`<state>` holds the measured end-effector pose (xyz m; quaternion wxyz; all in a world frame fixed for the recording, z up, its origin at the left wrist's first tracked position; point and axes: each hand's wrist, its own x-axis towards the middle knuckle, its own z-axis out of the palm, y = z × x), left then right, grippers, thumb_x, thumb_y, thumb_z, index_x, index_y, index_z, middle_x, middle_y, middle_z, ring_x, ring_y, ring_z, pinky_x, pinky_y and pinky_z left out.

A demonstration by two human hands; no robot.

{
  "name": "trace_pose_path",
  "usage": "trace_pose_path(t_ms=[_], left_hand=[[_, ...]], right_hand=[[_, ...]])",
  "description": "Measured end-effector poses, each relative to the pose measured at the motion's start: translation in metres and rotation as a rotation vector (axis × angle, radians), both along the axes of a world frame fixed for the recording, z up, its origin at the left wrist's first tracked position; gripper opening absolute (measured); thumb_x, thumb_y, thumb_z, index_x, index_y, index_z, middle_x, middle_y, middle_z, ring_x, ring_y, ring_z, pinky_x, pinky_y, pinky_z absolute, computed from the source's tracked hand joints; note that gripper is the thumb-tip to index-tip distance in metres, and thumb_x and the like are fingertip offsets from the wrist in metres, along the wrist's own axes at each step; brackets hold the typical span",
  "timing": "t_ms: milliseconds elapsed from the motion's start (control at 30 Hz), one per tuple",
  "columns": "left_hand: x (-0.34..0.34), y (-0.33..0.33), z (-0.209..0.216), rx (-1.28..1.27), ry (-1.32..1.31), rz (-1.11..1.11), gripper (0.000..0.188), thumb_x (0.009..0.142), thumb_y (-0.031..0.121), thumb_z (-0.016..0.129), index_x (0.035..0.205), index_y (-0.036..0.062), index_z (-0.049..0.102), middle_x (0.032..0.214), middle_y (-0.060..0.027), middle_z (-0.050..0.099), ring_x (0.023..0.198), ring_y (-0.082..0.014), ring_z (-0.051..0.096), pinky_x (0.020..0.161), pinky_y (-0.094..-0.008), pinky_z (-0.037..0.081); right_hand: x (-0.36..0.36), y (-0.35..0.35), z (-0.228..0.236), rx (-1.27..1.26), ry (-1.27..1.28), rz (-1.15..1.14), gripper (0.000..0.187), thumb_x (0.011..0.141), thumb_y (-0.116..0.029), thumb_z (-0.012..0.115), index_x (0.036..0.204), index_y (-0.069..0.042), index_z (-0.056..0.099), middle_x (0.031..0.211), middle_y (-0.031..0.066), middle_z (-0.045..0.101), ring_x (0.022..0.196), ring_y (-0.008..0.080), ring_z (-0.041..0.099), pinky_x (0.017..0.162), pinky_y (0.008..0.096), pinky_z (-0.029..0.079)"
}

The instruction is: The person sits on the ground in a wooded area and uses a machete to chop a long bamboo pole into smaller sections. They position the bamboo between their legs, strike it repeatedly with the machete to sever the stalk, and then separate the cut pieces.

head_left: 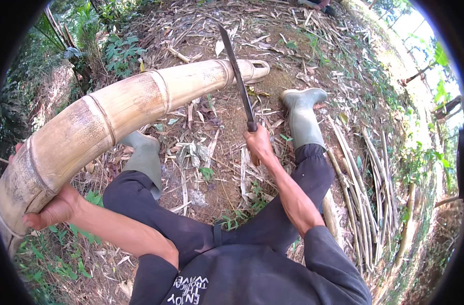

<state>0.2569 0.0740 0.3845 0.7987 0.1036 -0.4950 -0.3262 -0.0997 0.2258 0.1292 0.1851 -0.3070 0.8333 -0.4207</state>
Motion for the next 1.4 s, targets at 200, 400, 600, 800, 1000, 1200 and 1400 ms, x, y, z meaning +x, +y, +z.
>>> trace_pose_path(t_ms=[200, 400, 600, 800, 1000, 1200, 1400], left_hand=[[-0.008, 0.002, 0.021, 0.059, 0.114, 0.109, 0.087, 0.075, 0.044, 0.077, 0.14, 0.0022, 0.036, 0.14, -0.0155, 0.044, 0.13, -0.0329, 0.043, 0.111, -0.0505, 0.033], [-0.03, 0.006, 0.017, 0.121, 0.142, 0.188, 0.08, 0.08, 0.043, 0.07, 0.14, 0.0026, 0.035, 0.137, -0.0152, 0.046, 0.126, -0.0304, 0.046, 0.11, -0.0471, 0.036], [-0.008, -0.014, 0.005, 0.0, 0.063, -0.046, 0.099, 0.069, 0.051, 0.076, 0.139, -0.0025, 0.032, 0.137, -0.0203, 0.044, 0.128, -0.0359, 0.044, 0.112, -0.0513, 0.033], [0.001, -0.019, -0.001, 0.016, 0.051, -0.105, 0.102, 0.068, 0.052, 0.078, 0.139, -0.0031, 0.03, 0.137, -0.0218, 0.042, 0.129, -0.0376, 0.043, 0.112, -0.0521, 0.032], [0.007, -0.028, -0.012, 0.038, 0.056, -0.058, 0.102, 0.068, 0.053, 0.077, 0.139, -0.003, 0.03, 0.137, -0.0221, 0.044, 0.129, -0.0384, 0.043, 0.112, -0.0527, 0.031], [0.012, -0.035, -0.013, -0.017, 0.011, -0.076, 0.104, 0.067, 0.058, 0.076, 0.139, -0.002, 0.031, 0.137, -0.022, 0.044, 0.129, -0.0382, 0.042, 0.113, -0.0525, 0.029], [0.019, -0.029, -0.008, 0.08, 0.051, -0.123, 0.093, 0.075, 0.047, 0.076, 0.142, 0.0017, 0.03, 0.143, -0.0172, 0.039, 0.134, -0.0321, 0.037, 0.114, -0.0501, 0.027]], right_hand=[[0.021, -0.003, 0.015, -0.038, -0.071, -0.044, 0.02, 0.084, -0.017, 0.065, 0.089, 0.0, 0.057, 0.061, 0.0079, 0.06, 0.053, 0.0166, 0.058, 0.048, 0.0346, 0.045], [0.037, 0.003, -0.026, -0.223, -0.258, -0.072, 0.021, 0.089, -0.018, 0.063, 0.091, 0.0, 0.051, 0.062, 0.0044, 0.056, 0.049, 0.0143, 0.055, 0.046, 0.0322, 0.046], [0.061, 0.038, 0.09, -0.349, -0.599, 0.04, 0.026, 0.087, -0.008, 0.06, 0.107, 0.006, 0.05, 0.059, 0.0032, 0.054, 0.043, 0.0123, 0.054, 0.037, 0.0252, 0.043], [0.027, 0.066, 0.242, -1.111, 0.134, 0.198, 0.032, 0.09, -0.008, 0.059, 0.118, 0.006, 0.051, 0.07, 0.0103, 0.059, 0.049, 0.0145, 0.057, 0.042, 0.0293, 0.047], [-0.005, 0.06, 0.305, -1.573, 0.476, 0.352, 0.03, 0.087, -0.018, 0.057, 0.106, 0.005, 0.056, 0.07, 0.0148, 0.06, 0.056, 0.0239, 0.06, 0.051, 0.0382, 0.049], [-0.023, -0.008, 0.035, -0.317, 0.26, 0.063, 0.027, 0.081, -0.019, 0.06, 0.092, 0.005, 0.062, 0.065, 0.0177, 0.06, 0.057, 0.029, 0.061, 0.054, 0.0416, 0.049], [-0.015, -0.008, -0.053, -0.024, 0.159, 0.106, 0.028, 0.079, -0.02, 0.06, 0.089, 0.005, 0.065, 0.076, 0.0263, 0.064, 0.073, 0.0404, 0.064, 0.067, 0.0489, 0.05]])
